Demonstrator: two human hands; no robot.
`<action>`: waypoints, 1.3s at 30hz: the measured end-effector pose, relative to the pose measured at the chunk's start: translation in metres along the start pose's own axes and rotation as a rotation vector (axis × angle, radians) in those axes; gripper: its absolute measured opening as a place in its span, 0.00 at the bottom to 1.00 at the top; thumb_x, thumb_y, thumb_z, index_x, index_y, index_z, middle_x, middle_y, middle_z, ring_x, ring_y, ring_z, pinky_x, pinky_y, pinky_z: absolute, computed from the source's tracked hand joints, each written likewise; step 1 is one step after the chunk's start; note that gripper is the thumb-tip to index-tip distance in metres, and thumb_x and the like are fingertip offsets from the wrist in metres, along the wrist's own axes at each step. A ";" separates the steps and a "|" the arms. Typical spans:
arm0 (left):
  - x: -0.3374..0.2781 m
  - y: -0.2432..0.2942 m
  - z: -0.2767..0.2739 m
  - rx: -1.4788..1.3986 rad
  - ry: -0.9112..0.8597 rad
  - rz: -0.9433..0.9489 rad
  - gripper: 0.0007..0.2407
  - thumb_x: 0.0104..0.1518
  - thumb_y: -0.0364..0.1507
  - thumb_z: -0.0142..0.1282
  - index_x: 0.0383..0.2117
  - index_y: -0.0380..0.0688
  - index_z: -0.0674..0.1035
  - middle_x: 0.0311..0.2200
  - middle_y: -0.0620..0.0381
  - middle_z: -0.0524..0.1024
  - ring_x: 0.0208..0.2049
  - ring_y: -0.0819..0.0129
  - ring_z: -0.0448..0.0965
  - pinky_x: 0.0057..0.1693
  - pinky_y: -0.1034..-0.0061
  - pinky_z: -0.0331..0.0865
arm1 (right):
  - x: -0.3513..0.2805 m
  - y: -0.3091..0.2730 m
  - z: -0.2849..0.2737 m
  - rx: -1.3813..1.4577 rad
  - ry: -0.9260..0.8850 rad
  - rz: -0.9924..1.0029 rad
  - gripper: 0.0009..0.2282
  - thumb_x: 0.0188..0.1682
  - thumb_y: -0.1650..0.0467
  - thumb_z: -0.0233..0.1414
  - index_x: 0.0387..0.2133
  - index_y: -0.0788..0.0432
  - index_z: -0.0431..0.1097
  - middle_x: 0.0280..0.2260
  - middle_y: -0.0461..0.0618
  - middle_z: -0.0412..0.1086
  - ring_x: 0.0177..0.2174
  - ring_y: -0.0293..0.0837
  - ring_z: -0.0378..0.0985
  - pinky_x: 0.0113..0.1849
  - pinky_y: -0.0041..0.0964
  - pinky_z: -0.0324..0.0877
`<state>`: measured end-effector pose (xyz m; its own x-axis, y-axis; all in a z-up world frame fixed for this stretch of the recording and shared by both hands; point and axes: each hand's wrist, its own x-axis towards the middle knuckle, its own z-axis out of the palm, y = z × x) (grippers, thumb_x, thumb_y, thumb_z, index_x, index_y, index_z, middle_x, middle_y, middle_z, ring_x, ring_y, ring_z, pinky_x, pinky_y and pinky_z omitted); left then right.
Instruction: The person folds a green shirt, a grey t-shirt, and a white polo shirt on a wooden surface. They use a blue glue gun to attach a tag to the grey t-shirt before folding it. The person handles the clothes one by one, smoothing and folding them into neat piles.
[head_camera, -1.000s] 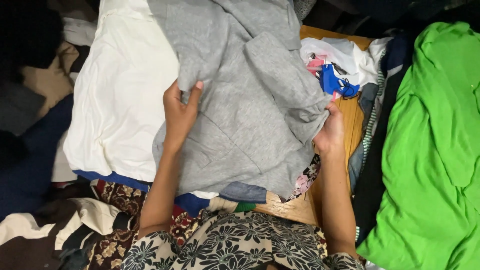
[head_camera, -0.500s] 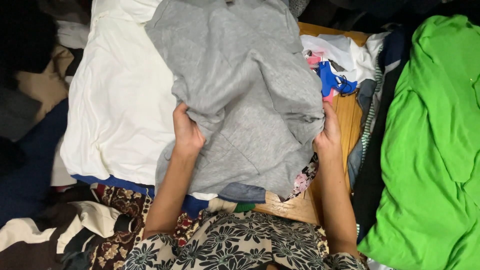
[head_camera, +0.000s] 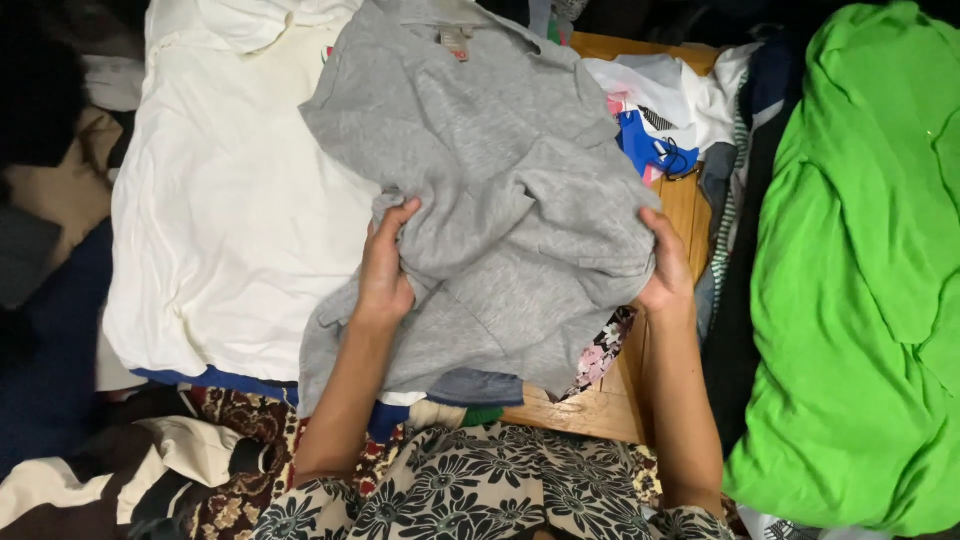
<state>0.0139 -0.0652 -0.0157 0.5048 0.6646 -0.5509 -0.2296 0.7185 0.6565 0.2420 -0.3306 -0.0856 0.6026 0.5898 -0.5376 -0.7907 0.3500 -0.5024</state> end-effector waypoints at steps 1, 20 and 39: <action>-0.004 0.001 0.004 0.002 -0.002 -0.003 0.26 0.49 0.31 0.69 0.56 0.43 0.71 0.43 0.45 0.75 0.44 0.54 0.79 0.52 0.56 0.76 | -0.006 0.000 0.004 0.001 0.003 -0.002 0.22 0.45 0.66 0.61 0.52 0.64 0.72 0.49 0.62 0.75 0.48 0.56 0.80 0.55 0.60 0.70; -0.058 -0.011 0.085 0.610 -0.497 0.300 0.18 0.51 0.32 0.67 0.49 0.46 0.79 0.44 0.57 0.79 0.47 0.70 0.77 0.56 0.74 0.70 | -0.056 -0.083 0.008 0.143 -0.031 -0.531 0.20 0.47 0.67 0.61 0.52 0.63 0.72 0.51 0.57 0.76 0.52 0.50 0.79 0.62 0.50 0.71; -0.081 0.013 0.088 1.150 -0.506 0.959 0.10 0.71 0.32 0.40 0.39 0.34 0.68 0.39 0.50 0.58 0.45 0.61 0.63 0.55 0.72 0.59 | -0.107 -0.117 -0.074 -0.653 0.053 -0.976 0.19 0.43 0.64 0.58 0.47 0.59 0.70 0.41 0.44 0.72 0.40 0.36 0.73 0.45 0.27 0.67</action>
<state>0.0430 -0.1279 0.0828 0.8169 0.4589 0.3495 -0.0042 -0.6011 0.7992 0.2780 -0.4880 -0.0197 0.9384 0.2417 0.2470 0.2046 0.1876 -0.9607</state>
